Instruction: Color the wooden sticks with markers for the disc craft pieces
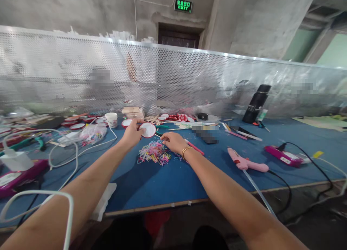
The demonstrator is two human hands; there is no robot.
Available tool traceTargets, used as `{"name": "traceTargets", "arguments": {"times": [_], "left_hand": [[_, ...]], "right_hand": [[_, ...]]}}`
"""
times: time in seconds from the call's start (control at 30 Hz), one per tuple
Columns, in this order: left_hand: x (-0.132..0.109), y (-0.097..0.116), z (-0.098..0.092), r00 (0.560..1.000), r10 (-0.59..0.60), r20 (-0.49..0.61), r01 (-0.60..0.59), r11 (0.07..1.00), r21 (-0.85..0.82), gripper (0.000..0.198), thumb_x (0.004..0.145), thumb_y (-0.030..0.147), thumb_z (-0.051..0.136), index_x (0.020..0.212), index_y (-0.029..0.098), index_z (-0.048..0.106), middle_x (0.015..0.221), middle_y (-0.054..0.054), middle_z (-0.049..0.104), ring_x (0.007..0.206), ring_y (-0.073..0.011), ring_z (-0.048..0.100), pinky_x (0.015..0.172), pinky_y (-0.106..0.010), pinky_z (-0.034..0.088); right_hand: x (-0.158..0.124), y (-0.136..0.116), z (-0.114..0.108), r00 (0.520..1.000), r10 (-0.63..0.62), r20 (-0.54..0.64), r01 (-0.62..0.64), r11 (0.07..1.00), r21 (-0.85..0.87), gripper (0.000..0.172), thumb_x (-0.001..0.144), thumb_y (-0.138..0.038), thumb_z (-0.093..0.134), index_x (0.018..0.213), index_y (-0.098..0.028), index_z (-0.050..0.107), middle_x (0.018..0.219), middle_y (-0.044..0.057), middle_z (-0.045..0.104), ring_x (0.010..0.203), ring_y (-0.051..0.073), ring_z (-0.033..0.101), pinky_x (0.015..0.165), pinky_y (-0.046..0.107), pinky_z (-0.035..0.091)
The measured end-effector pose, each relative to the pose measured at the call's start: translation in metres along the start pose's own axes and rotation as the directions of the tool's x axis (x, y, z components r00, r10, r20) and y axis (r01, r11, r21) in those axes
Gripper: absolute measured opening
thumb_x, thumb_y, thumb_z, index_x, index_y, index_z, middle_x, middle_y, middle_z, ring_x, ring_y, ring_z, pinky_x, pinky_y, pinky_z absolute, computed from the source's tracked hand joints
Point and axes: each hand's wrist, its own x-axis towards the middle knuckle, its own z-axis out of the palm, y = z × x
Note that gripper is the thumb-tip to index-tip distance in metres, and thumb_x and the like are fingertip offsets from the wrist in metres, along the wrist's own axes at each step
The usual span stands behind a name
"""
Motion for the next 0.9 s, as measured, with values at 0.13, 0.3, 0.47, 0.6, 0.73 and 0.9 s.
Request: {"name": "traceTargets", "arguments": {"times": [0.13, 0.3, 0.47, 0.6, 0.73, 0.9], "left_hand": [[-0.002, 0.003, 0.002, 1.000, -0.030, 0.005, 0.030, 0.999, -0.022, 0.034, 0.068, 0.015, 0.062, 0.100, 0.020, 0.050, 0.067, 0.004, 0.059, 0.048, -0.0075, 0.049, 0.045, -0.017, 0.035], [-0.005, 0.004, 0.002, 0.999, -0.039, 0.036, 0.039, 0.999, -0.003, 0.034, 0.067, 0.012, 0.061, 0.098, 0.020, 0.050, 0.067, 0.005, 0.058, 0.048, -0.0070, 0.049, 0.045, -0.016, 0.035], [-0.005, 0.005, 0.002, 0.999, -0.009, 0.044, 0.009, 1.000, 0.011, 0.014, 0.068, 0.013, 0.058, 0.081, 0.018, 0.055, 0.056, 0.006, 0.050, 0.042, -0.0062, 0.042, 0.044, -0.018, 0.033], [-0.005, 0.007, 0.003, 0.999, -0.037, 0.040, 0.034, 0.997, 0.074, 0.007, 0.070, 0.013, 0.056, 0.070, 0.015, 0.063, 0.051, 0.003, 0.049, 0.042, -0.0075, 0.042, 0.046, -0.021, 0.034], [-0.004, 0.005, 0.003, 0.997, -0.005, 0.073, -0.006, 0.987, 0.158, 0.015, 0.069, 0.013, 0.058, 0.077, 0.014, 0.070, 0.051, 0.002, 0.053, 0.043, -0.0089, 0.045, 0.046, -0.022, 0.035], [-0.004, 0.006, 0.001, 0.997, 0.010, 0.079, -0.027, 0.976, 0.216, 0.015, 0.067, 0.015, 0.063, 0.079, 0.015, 0.072, 0.050, 0.004, 0.054, 0.043, -0.0084, 0.047, 0.046, -0.021, 0.036]], "right_hand": [[0.004, -0.001, 0.011, 0.999, -0.032, 0.013, 0.033, 0.993, -0.116, 0.036, 0.091, -0.018, 0.049, 0.123, -0.028, 0.061, 0.103, 0.005, 0.063, 0.096, 0.016, 0.057, 0.086, 0.026, 0.041], [0.008, -0.003, 0.014, 0.997, -0.076, 0.035, 0.081, 0.982, -0.172, 0.029, 0.088, -0.019, 0.054, 0.112, -0.027, 0.069, 0.104, 0.007, 0.063, 0.099, 0.019, 0.056, 0.090, 0.027, 0.040], [0.007, 0.001, 0.004, 0.997, -0.006, -0.081, 0.010, 0.999, 0.044, 0.011, 0.082, -0.024, 0.064, 0.086, -0.022, 0.074, 0.087, 0.003, 0.067, 0.085, 0.015, 0.059, 0.080, 0.026, 0.043], [0.007, 0.004, 0.001, 0.990, 0.068, -0.121, -0.022, 0.939, 0.342, 0.011, 0.080, -0.023, 0.064, 0.087, -0.020, 0.073, 0.078, 0.001, 0.070, 0.073, 0.013, 0.062, 0.074, 0.025, 0.046], [0.008, 0.004, 0.004, 0.985, 0.131, -0.115, -0.053, 0.854, 0.518, 0.022, 0.075, -0.018, 0.067, 0.096, -0.017, 0.069, 0.075, 0.001, 0.070, 0.069, 0.013, 0.063, 0.072, 0.026, 0.049], [0.007, -0.002, 0.004, 0.982, 0.103, -0.161, 0.015, 0.801, 0.599, 0.028, 0.071, -0.017, 0.067, 0.099, -0.016, 0.065, 0.077, 0.001, 0.069, 0.070, 0.012, 0.064, 0.073, 0.027, 0.050]]}}
